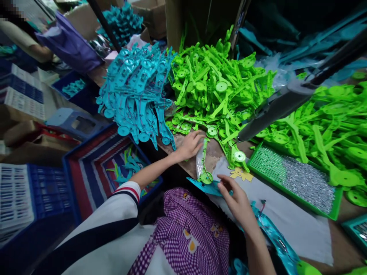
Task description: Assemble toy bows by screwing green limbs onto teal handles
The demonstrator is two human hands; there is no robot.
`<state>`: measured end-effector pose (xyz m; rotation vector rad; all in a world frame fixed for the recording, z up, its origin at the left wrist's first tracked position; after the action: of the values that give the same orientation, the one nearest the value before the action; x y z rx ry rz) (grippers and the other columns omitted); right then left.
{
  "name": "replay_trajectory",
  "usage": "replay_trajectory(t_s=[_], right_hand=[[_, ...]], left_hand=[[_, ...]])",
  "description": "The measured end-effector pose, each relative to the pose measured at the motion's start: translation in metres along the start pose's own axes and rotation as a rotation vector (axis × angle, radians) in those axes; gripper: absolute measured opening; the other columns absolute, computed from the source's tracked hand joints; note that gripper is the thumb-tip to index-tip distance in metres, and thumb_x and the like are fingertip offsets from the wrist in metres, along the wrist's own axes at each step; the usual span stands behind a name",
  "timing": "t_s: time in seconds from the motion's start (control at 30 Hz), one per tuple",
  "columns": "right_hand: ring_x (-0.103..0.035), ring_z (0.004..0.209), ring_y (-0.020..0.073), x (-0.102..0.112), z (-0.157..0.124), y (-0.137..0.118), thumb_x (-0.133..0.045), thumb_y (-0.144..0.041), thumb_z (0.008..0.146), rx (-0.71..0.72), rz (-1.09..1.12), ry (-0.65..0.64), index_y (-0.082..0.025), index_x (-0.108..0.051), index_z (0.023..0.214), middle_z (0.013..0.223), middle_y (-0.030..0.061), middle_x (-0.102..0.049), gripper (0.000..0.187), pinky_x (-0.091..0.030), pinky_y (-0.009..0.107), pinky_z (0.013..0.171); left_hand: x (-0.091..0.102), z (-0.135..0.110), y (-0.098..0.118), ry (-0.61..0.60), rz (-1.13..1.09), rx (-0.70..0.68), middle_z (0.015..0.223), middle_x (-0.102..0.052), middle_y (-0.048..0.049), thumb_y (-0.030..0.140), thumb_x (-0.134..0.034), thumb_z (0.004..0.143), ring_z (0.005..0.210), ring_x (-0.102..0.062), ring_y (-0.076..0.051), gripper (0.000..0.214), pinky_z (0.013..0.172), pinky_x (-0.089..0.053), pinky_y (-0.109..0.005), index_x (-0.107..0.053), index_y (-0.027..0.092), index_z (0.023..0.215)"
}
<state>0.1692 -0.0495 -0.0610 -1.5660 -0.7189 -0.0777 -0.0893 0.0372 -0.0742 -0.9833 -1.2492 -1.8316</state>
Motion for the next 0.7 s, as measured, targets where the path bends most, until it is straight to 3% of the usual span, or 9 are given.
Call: replay_trajectory(t_s=[0.17,0.33,0.47,0.6,0.7], right_hand=[[-0.068,0.098,0.0272,0.007,-0.033,-0.002,-0.063,-0.061,0.084,-0.112,0.025,0.175,-0.027,-0.070,0.109,0.109,0.0072,-0.073,0.044,-0.055,0.045,0.088],[-0.066,0.087,0.0242,0.013,-0.021,-0.025,-0.066,-0.058,0.083,-0.119,0.105,0.421,-0.024,-0.070,0.110,0.103,0.0088,-0.071,0.044,-0.055,0.041,0.079],[-0.063,0.080,0.0196,0.017,0.004,-0.065,-0.068,-0.048,0.085,-0.006,0.218,0.483,-0.023,-0.071,0.106,0.089,0.0056,-0.068,0.033,-0.053,0.035,0.074],[-0.060,0.075,0.0146,0.020,0.025,-0.115,-0.070,-0.037,0.086,0.196,0.407,0.561,-0.022,-0.073,0.103,0.082,0.0014,-0.065,0.023,-0.048,0.030,0.071],[-0.059,0.075,0.0125,0.014,0.030,-0.132,-0.069,-0.033,0.087,0.274,0.505,0.484,-0.024,-0.073,0.102,0.084,0.0007,-0.065,0.017,-0.048,0.028,0.071]], left_hand=[[0.012,0.003,-0.012,0.004,0.110,0.103,0.137,-0.059,-0.0137,0.011,-0.041,0.096,0.128,-0.050,-0.027,0.041,0.106,-0.041,-0.040,-0.054,0.014,0.135],[0.020,0.010,-0.011,-0.031,0.243,0.151,0.122,-0.064,-0.0159,0.004,-0.037,0.093,0.117,-0.055,-0.030,0.041,0.098,-0.041,-0.042,-0.059,0.013,0.127],[0.018,0.014,-0.012,-0.092,0.343,0.193,0.119,-0.063,-0.0170,0.004,-0.040,0.092,0.110,-0.058,-0.030,0.038,0.092,-0.040,-0.042,-0.061,0.011,0.122],[0.014,0.019,-0.012,-0.142,0.376,0.077,0.116,-0.064,-0.0150,0.009,-0.040,0.096,0.111,-0.058,-0.028,0.031,0.094,-0.037,-0.043,-0.063,0.014,0.116],[0.010,0.017,-0.008,-0.123,0.400,-0.021,0.113,-0.065,-0.0129,0.011,-0.040,0.097,0.111,-0.057,-0.026,0.028,0.097,-0.035,-0.041,-0.065,0.015,0.109]])
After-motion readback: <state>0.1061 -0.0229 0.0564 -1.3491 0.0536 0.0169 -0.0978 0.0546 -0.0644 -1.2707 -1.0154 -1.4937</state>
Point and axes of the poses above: each hand's wrist, its own z-axis towards the middle knuckle, its own x-axis out of the back of the hand, y = z × x, the point moved 2 cm from there along z, towards the middle knuckle
